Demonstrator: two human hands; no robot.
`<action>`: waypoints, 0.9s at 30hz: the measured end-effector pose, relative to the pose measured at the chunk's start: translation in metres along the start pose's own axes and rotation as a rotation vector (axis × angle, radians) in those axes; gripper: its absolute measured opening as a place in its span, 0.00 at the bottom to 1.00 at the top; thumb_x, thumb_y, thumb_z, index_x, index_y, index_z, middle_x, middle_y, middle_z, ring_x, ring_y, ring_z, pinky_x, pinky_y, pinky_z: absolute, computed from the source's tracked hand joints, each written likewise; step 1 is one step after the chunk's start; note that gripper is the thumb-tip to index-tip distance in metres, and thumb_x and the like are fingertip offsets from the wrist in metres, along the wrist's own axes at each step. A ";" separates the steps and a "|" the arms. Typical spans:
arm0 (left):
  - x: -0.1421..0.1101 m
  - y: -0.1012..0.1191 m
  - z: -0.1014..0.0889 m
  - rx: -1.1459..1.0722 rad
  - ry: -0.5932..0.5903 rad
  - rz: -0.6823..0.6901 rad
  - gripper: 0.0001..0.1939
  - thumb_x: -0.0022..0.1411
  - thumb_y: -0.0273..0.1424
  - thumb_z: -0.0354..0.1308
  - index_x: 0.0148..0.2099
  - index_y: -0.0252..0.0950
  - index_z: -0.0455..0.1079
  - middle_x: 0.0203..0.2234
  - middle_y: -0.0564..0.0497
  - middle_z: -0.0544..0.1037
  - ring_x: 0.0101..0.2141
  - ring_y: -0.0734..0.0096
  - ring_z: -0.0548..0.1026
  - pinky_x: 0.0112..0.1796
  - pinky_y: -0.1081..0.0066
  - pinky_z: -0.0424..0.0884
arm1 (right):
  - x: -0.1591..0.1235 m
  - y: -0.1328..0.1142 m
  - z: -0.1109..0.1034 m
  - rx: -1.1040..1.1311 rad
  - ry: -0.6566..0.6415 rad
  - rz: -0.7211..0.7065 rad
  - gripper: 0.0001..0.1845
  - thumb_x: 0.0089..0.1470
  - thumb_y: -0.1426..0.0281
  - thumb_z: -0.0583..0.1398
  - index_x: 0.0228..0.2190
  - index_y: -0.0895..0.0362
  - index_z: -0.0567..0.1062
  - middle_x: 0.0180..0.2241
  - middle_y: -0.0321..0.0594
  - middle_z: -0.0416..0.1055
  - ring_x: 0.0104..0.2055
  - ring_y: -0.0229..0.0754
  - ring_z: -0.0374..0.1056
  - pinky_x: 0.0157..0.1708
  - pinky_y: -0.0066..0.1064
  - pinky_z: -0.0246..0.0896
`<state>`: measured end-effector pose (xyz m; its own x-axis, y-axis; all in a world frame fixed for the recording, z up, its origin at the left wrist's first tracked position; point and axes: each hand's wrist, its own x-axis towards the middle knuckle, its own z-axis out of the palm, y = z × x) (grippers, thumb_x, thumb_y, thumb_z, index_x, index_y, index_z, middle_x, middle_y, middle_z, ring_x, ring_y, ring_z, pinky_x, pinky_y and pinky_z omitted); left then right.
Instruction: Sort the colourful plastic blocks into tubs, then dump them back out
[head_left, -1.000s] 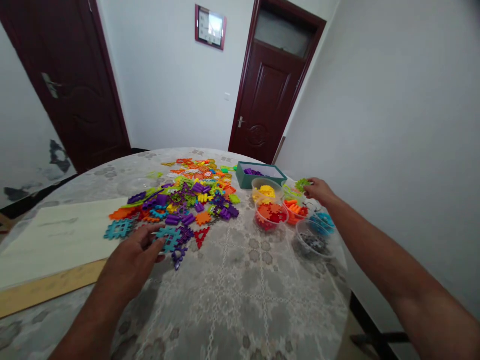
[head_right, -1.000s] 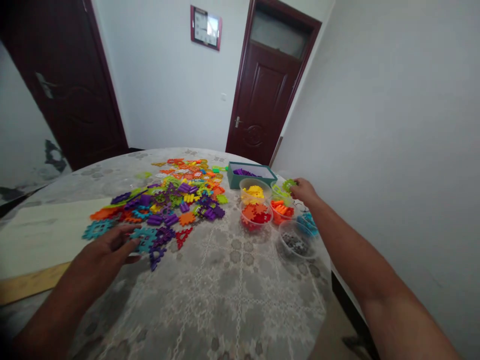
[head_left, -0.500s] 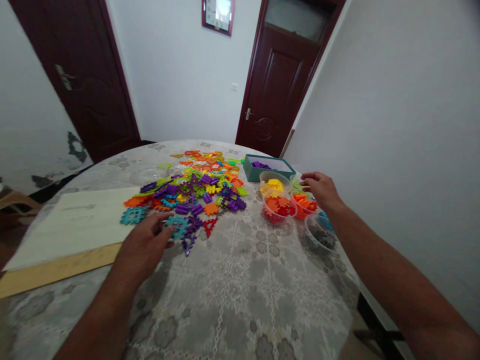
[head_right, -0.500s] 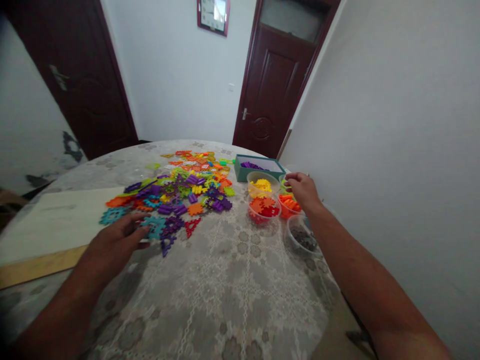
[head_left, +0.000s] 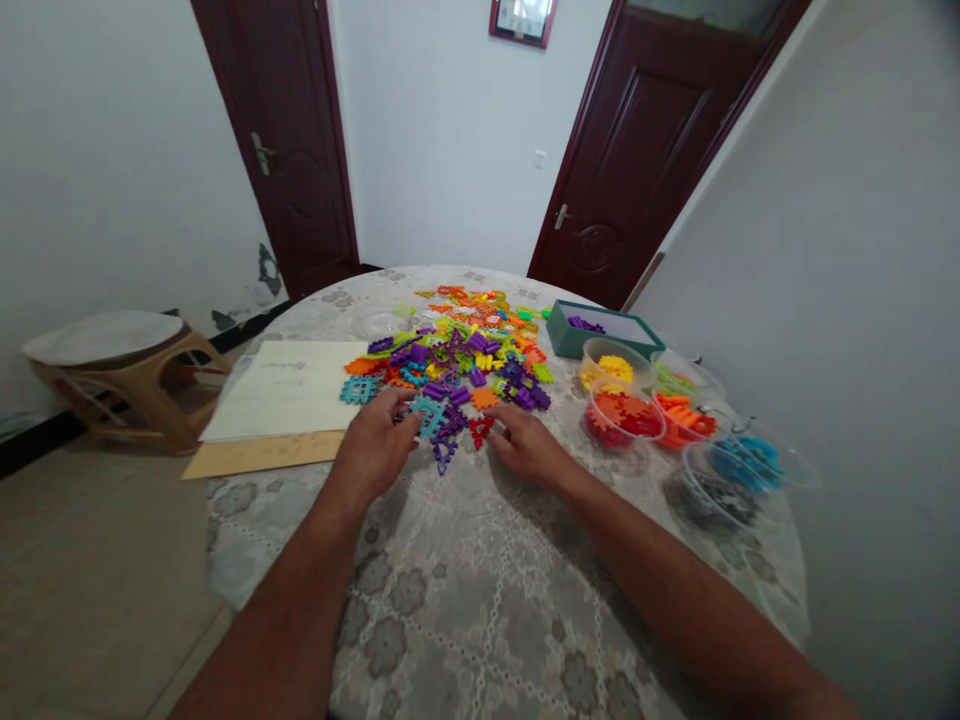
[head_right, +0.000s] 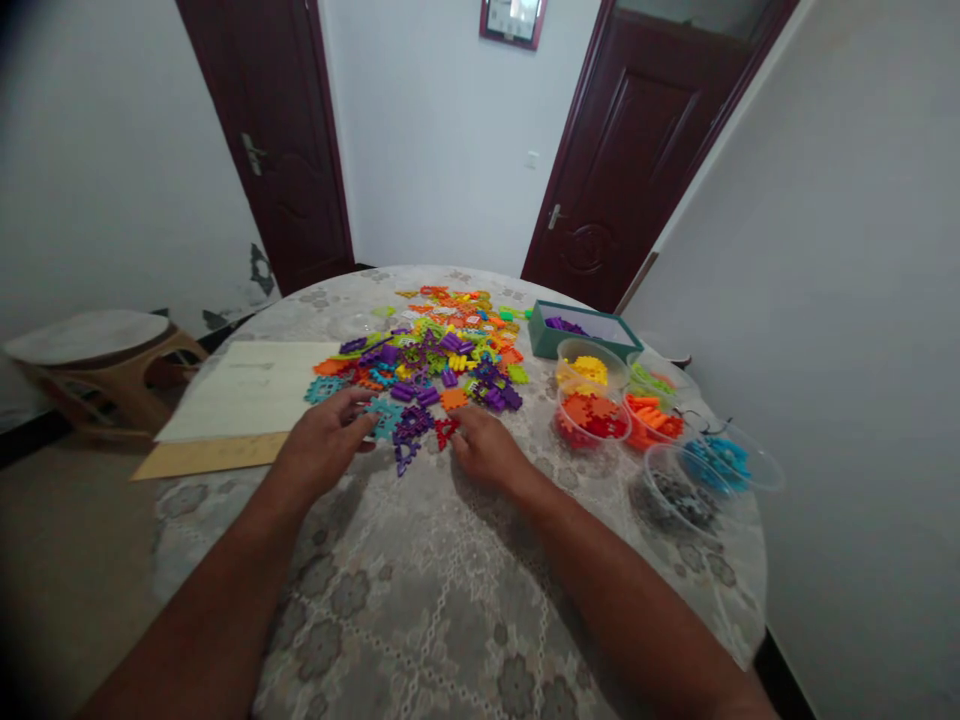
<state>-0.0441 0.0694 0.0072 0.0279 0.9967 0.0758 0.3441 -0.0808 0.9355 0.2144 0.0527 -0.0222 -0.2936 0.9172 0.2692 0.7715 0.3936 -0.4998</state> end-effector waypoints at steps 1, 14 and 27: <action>-0.001 0.000 0.000 0.004 0.003 0.001 0.23 0.59 0.41 0.61 0.54 0.38 0.75 0.38 0.48 0.77 0.35 0.62 0.78 0.32 0.65 0.81 | 0.004 0.000 0.006 -0.021 -0.013 -0.003 0.23 0.61 0.74 0.60 0.57 0.57 0.75 0.57 0.51 0.75 0.60 0.49 0.70 0.62 0.41 0.61; -0.001 0.001 -0.007 0.033 0.035 -0.003 0.20 0.61 0.36 0.61 0.55 0.38 0.75 0.34 0.50 0.76 0.30 0.67 0.77 0.30 0.68 0.78 | -0.004 0.012 0.008 0.218 0.025 0.089 0.08 0.59 0.68 0.63 0.39 0.55 0.82 0.37 0.40 0.76 0.40 0.43 0.70 0.42 0.34 0.62; -0.006 -0.003 0.006 -0.167 -0.125 -0.112 0.10 0.63 0.33 0.58 0.46 0.40 0.66 0.32 0.51 0.79 0.34 0.63 0.82 0.31 0.70 0.78 | -0.005 -0.039 0.026 1.026 0.004 0.318 0.19 0.53 0.55 0.70 0.38 0.54 0.75 0.26 0.35 0.77 0.25 0.38 0.69 0.27 0.30 0.65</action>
<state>-0.0392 0.0637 0.0018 0.1180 0.9908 -0.0657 0.1915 0.0422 0.9806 0.1713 0.0345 -0.0255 -0.1594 0.9872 0.0065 -0.0307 0.0017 -0.9995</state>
